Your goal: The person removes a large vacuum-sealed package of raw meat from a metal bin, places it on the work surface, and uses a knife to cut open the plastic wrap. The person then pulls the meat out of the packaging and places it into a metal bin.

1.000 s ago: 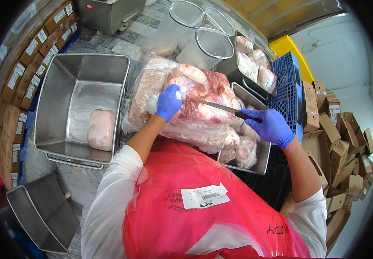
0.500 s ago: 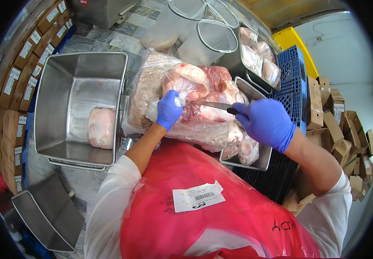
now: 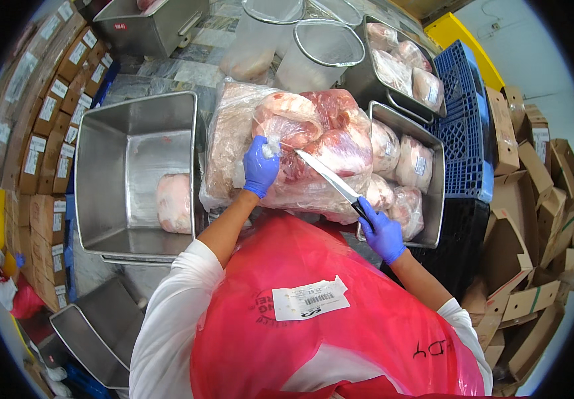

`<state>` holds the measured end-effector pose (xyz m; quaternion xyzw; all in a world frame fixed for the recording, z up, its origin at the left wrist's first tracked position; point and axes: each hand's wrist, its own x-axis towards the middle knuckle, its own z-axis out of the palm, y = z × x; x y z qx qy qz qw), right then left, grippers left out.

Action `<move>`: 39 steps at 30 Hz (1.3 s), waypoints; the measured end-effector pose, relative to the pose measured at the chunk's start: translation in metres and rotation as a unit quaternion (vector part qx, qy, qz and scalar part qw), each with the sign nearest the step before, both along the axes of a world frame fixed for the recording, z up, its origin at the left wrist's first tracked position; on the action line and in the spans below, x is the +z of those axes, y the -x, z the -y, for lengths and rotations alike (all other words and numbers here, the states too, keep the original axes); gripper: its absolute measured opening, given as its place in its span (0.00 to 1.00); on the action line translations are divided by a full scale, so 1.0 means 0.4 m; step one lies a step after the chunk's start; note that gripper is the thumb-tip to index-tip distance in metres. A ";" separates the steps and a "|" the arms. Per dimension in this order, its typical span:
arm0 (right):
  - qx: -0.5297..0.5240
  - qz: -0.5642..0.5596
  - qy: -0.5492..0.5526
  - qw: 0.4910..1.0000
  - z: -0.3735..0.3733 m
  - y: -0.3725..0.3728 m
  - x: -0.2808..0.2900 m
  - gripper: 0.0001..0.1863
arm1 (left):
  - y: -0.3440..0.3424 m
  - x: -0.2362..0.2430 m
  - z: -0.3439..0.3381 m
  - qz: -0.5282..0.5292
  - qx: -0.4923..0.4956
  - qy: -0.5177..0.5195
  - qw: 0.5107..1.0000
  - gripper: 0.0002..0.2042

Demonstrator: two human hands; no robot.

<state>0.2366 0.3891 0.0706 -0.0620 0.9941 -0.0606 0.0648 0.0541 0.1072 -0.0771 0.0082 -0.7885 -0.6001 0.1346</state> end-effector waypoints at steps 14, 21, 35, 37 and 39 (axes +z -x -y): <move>-0.037 -0.048 0.028 0.998 -0.012 -0.007 0.218 0.24 | 0.033 0.189 0.022 -0.206 -0.220 0.439 0.846 0.19; -0.054 -0.058 0.055 0.995 0.000 -0.030 0.230 0.22 | 0.068 0.120 -0.009 -0.101 -0.235 0.270 0.928 0.10; -0.005 -0.061 0.048 0.997 0.002 0.048 0.270 0.18 | 0.133 0.076 0.023 -0.157 -0.327 0.250 0.898 0.10; 0.013 -0.053 0.031 0.998 -0.001 0.074 0.286 0.18 | 0.135 0.064 0.024 -0.163 -0.324 0.257 0.896 0.11; 0.022 -0.027 0.007 0.999 0.005 0.102 0.322 0.18 | 0.132 0.066 0.027 -0.143 -0.329 0.245 0.901 0.12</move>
